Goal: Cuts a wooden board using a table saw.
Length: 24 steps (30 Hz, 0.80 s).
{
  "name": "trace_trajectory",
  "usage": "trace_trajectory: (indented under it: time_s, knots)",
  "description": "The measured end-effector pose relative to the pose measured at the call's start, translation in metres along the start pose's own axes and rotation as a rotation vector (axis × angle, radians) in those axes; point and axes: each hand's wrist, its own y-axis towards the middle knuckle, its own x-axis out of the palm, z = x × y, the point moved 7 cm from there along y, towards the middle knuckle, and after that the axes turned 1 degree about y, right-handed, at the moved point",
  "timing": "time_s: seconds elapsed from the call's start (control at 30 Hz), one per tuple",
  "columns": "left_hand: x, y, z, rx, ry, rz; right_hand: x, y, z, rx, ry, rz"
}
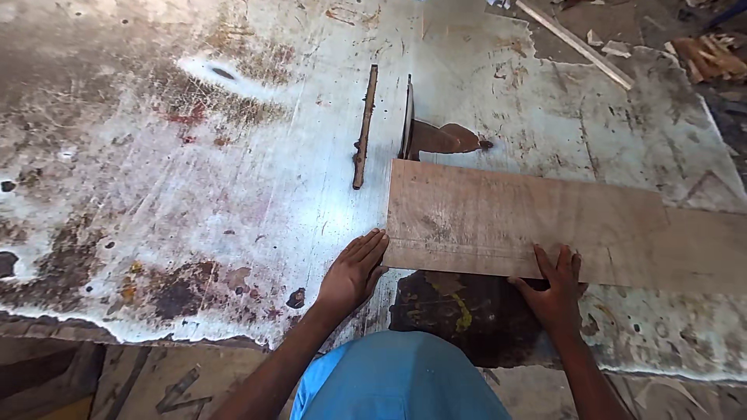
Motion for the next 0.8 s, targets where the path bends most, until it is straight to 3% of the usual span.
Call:
trace_trajectory:
  time_s: [0.8]
  knots:
    - [-0.0011,0.0085,-0.0005,0.016,-0.011,0.015,0.0033,0.0096,0.0010,0.005,0.001,-0.022]
